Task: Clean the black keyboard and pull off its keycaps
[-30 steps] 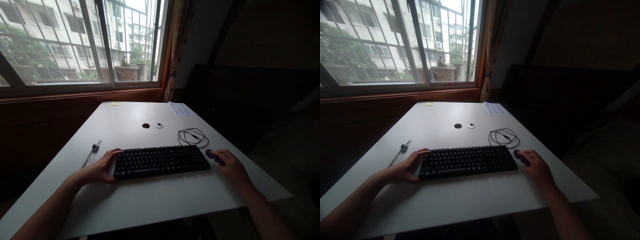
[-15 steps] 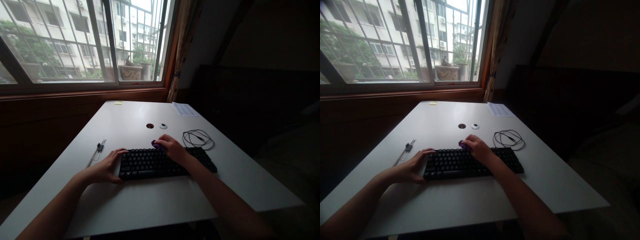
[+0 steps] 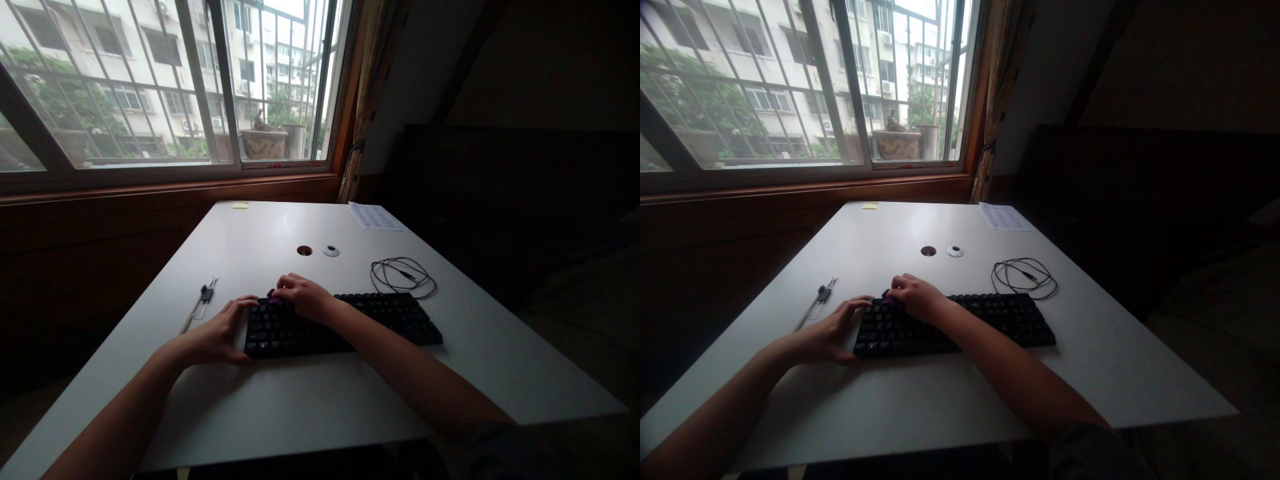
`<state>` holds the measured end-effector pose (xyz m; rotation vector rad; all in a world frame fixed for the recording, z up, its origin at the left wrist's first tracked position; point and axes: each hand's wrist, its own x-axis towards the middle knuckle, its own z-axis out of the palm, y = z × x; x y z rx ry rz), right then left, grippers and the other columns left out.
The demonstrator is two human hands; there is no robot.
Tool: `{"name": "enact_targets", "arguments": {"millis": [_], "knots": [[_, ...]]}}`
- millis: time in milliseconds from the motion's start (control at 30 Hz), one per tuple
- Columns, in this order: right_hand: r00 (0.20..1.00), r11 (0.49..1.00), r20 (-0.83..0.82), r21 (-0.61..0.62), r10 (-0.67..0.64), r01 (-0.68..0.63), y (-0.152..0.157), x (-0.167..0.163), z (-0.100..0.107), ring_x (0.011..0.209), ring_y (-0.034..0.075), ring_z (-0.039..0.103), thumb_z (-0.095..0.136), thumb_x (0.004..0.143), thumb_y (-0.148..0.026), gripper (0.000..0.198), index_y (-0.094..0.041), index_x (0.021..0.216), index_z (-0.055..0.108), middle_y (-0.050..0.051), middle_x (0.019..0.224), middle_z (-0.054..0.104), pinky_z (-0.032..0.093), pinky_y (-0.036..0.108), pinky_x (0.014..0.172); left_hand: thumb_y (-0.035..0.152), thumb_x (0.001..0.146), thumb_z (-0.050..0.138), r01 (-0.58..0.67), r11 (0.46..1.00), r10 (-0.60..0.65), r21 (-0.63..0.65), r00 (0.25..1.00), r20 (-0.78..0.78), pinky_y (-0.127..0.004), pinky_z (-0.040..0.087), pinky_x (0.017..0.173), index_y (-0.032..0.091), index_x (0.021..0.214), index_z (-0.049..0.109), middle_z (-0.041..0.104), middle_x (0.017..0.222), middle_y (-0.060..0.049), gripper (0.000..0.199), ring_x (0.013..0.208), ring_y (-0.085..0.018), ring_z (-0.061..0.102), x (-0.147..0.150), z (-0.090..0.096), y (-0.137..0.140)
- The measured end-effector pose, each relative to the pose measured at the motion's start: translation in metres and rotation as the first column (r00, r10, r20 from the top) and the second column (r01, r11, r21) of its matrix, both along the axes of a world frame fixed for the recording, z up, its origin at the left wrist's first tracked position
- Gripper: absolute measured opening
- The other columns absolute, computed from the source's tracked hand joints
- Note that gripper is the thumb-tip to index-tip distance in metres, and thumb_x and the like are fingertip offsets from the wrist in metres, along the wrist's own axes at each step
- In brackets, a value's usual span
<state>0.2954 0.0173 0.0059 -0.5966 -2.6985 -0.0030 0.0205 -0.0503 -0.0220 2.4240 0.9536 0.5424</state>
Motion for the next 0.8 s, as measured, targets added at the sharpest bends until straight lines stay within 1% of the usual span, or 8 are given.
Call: {"name": "enact_targets", "arguments": {"millis": [100, 200, 367, 433, 567, 667, 733, 800], "knots": [[1.000, 1.000, -0.007, 0.011, 0.005, -0.005, -0.001, 0.017, -0.003, 0.097, 0.020, 0.053, 0.051, 0.079, 0.008, 0.044, -0.016, 0.112, 0.067, 0.010, 0.109, 0.061, 0.050, 0.034, 0.088, 0.036, 0.063, 0.086, 0.006, 1.000, -0.006, 0.001, 1.000, -0.005, -0.053, 0.035, 0.113, 0.027, 0.143, 0.023, 0.028, 0.150, -0.017, 0.102, 0.138, -0.037, 0.034, 0.000, -0.001, 0.000], [1.000, 1.000, -0.010, 0.008, -0.008, 0.008, -0.003, 0.040, -0.005, 0.096, 0.019, 0.053, 0.050, 0.079, 0.009, 0.045, -0.017, 0.111, 0.067, 0.009, 0.108, 0.062, 0.051, 0.034, 0.087, 0.037, 0.064, 0.086, 0.004, 1.000, -0.004, -0.008, 1.000, -0.005, -0.054, 0.035, 0.113, 0.027, 0.142, 0.022, 0.027, 0.151, -0.017, 0.102, 0.138, -0.037, 0.034, 0.001, -0.001, 0.000], [0.994, 0.995, -0.056, -0.016, -0.096, 0.095, -0.010, 0.091, -0.003, 0.097, 0.020, 0.056, 0.050, 0.084, 0.006, 0.040, -0.019, 0.109, 0.068, 0.008, 0.106, 0.064, 0.052, 0.034, 0.087, 0.037, 0.065, 0.086, -0.002, 0.999, 0.002, -0.041, 1.000, -0.008, -0.054, 0.035, 0.113, 0.027, 0.141, 0.023, 0.027, 0.151, -0.017, 0.099, 0.138, -0.036, 0.036, 0.000, 0.001, -0.001], [0.986, 0.989, -0.079, -0.019, -0.146, 0.145, -0.015, 0.116, -0.002, 0.097, 0.020, 0.057, 0.051, 0.085, 0.003, 0.037, -0.020, 0.109, 0.068, 0.008, 0.104, 0.064, 0.052, 0.035, 0.087, 0.036, 0.065, 0.085, -0.001, 0.999, 0.001, -0.044, 1.000, -0.003, -0.054, 0.036, 0.113, 0.027, 0.141, 0.023, 0.027, 0.151, -0.017, 0.099, 0.137, -0.036, 0.036, 0.000, 0.001, -0.002], [0.964, 0.967, -0.082, -0.014, -0.254, 0.254, -0.026, 0.173, -0.004, 0.101, 0.021, 0.059, 0.049, 0.083, 0.004, 0.044, -0.022, 0.112, 0.069, 0.009, 0.107, 0.065, 0.053, 0.037, 0.088, 0.035, 0.065, 0.085, 0.005, 0.999, -0.004, -0.033, 1.000, 0.009, -0.054, 0.035, 0.113, 0.027, 0.141, 0.025, 0.029, 0.150, -0.017, 0.097, 0.137, -0.037, 0.036, 0.000, 0.001, -0.002], [0.934, 0.937, -0.077, -0.013, -0.348, 0.349, -0.033, 0.220, -0.009, 0.100, 0.023, 0.060, 0.048, 0.081, 0.002, 0.044, -0.022, 0.111, 0.071, 0.010, 0.107, 0.066, 0.053, 0.039, 0.088, 0.035, 0.065, 0.085, 0.000, 0.999, 0.001, -0.040, 1.000, 0.006, -0.055, 0.036, 0.112, 0.027, 0.139, 0.027, 0.029, 0.150, -0.018, 0.094, 0.136, -0.038, 0.038, 0.001, 0.003, -0.002], [0.907, 0.911, -0.094, -0.015, -0.411, 0.412, -0.037, 0.251, -0.013, 0.103, 0.024, 0.061, 0.045, 0.077, 0.003, 0.049, -0.021, 0.110, 0.071, 0.011, 0.108, 0.066, 0.052, 0.043, 0.091, 0.035, 0.066, 0.084, -0.002, 0.999, 0.002, -0.049, 1.000, 0.002, -0.055, 0.038, 0.111, 0.027, 0.138, 0.028, 0.029, 0.150, -0.018, 0.092, 0.135, -0.038, 0.039, 0.001, 0.003, -0.002], [0.872, 0.879, -0.114, -0.028, -0.477, 0.477, -0.043, 0.279, -0.015, 0.103, 0.025, 0.061, 0.046, 0.076, 0.000, 0.047, -0.021, 0.106, 0.073, 0.011, 0.108, 0.067, 0.052, 0.044, 0.092, 0.036, 0.066, 0.084, -0.002, 0.999, 0.002, -0.052, 1.000, 0.001, -0.054, 0.038, 0.111, 0.027, 0.138, 0.028, 0.028, 0.151, -0.018, 0.092, 0.135, -0.037, 0.039, 0.000, 0.002, -0.002]]}}
